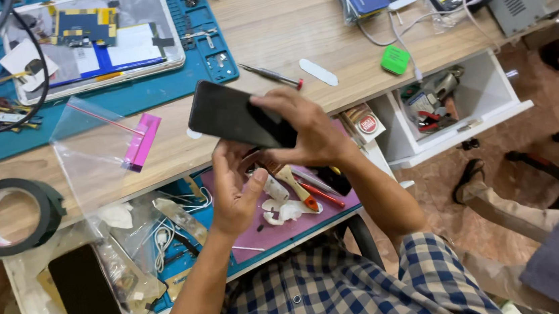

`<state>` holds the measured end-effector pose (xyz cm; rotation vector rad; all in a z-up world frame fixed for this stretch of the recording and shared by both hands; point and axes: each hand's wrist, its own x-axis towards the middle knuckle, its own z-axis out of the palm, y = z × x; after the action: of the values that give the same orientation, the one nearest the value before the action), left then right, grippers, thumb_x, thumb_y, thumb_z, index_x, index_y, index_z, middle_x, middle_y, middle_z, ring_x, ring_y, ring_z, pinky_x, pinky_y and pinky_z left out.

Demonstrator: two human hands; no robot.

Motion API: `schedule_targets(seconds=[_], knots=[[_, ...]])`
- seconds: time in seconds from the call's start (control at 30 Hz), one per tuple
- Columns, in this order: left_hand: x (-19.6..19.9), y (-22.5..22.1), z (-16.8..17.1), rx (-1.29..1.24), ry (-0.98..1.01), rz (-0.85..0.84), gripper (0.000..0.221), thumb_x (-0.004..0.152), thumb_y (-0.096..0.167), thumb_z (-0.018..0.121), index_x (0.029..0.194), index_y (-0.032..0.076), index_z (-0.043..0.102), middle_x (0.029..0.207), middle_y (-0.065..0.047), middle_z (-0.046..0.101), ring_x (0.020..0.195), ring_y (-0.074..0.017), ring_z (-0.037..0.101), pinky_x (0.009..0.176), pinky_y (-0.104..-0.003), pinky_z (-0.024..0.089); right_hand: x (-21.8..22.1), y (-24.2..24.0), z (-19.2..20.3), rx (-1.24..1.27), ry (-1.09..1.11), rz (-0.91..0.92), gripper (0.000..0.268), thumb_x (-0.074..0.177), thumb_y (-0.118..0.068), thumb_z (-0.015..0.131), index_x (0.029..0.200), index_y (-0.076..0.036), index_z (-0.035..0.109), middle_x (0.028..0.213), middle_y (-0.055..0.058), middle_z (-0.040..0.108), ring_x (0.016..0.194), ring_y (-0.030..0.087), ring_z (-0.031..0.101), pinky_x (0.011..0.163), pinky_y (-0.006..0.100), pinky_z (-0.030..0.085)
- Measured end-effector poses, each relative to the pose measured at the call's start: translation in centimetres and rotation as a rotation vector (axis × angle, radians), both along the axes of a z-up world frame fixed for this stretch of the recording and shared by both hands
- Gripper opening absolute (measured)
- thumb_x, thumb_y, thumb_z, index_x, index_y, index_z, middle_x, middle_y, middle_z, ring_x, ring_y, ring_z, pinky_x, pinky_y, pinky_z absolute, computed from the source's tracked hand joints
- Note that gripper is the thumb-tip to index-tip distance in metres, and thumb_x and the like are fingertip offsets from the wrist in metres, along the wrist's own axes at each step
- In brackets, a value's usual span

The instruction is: The person works on a disassembled smartphone, using a screwdriver to manipulate internal components and then attaching the back cover. They then handle a circuit board, using a magnifying glass to inspect it closely before placing it on a work mat.

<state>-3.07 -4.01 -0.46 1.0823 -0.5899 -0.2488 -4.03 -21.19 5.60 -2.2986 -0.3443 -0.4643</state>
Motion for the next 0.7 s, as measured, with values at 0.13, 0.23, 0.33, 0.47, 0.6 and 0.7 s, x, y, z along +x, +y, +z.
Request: schedule_targets(seconds=[0.13,0.23,0.33,0.47,0.6,0.7], knots=[[0.0,1.4,0.2,0.327,-0.100,0.002,0.043,0.083,0.016,0.061,0.121,0.001,0.049,0.111,-0.013,0.060,0.106,-0.0242,0.057,0.086,-0.035,0.049,0.9,-4.9,-0.5,-0.097,-0.017,-0.202,0.069,0.063,-0.028,0.077,0.124,-0.010,0.051,0.106,0.015,0.055,0.098,0.037,0.057,0.083,0.046,0.045],[0.0,1.9,1.5,0.441,-0.082,-0.032,0.035,0.084,0.018,0.057,0.117,0.006,0.051,0.113,-0.009,0.062,0.100,-0.0200,0.060,0.086,-0.031,0.050,3.3,-7.9,-0.3,-0.226,0.110,-0.472,0.055,0.072,-0.028,0.070,0.119,-0.009,0.049,0.109,0.015,0.055,0.096,0.029,0.053,0.077,0.037,0.043],[-0.4,1.5,2.5,0.442,-0.069,-0.077,0.036,0.082,0.021,0.059,0.115,0.008,0.053,0.112,-0.009,0.062,0.100,-0.0205,0.060,0.085,-0.032,0.051,6.4,-10.4,-2.3,-0.208,0.142,-0.608,0.051,0.070,-0.031,0.066,0.116,-0.013,0.054,0.106,0.010,0.056,0.099,0.028,0.054,0.080,0.038,0.042],[0.4,1.7,2.1,0.457,-0.138,-0.094,0.032,0.084,0.018,0.058,0.113,0.006,0.054,0.108,-0.009,0.063,0.097,-0.0183,0.061,0.083,-0.030,0.050,10.0,-12.1,-3.8,-0.309,0.235,-0.714,0.050,0.072,-0.034,0.068,0.117,-0.018,0.053,0.101,0.011,0.051,0.093,0.032,0.055,0.076,0.044,0.043],[0.5,1.9,1.9,0.503,-0.119,-0.076,0.030,0.084,0.020,0.057,0.111,0.007,0.056,0.105,-0.007,0.064,0.095,-0.0173,0.061,0.081,-0.030,0.050,11.6,-12.2,-5.3,-0.378,0.287,-0.828,0.053,0.075,-0.042,0.065,0.119,-0.017,0.052,0.105,0.013,0.050,0.093,0.034,0.054,0.073,0.046,0.046],[0.5,1.8,1.8,0.493,-0.118,-0.068,0.029,0.084,0.020,0.057,0.109,0.007,0.057,0.104,-0.007,0.064,0.093,-0.0170,0.062,0.079,-0.030,0.050,12.3,-11.8,-5.8,-0.432,0.313,-0.883,0.052,0.076,-0.046,0.065,0.118,-0.019,0.052,0.107,0.014,0.049,0.094,0.035,0.052,0.071,0.047,0.046]])
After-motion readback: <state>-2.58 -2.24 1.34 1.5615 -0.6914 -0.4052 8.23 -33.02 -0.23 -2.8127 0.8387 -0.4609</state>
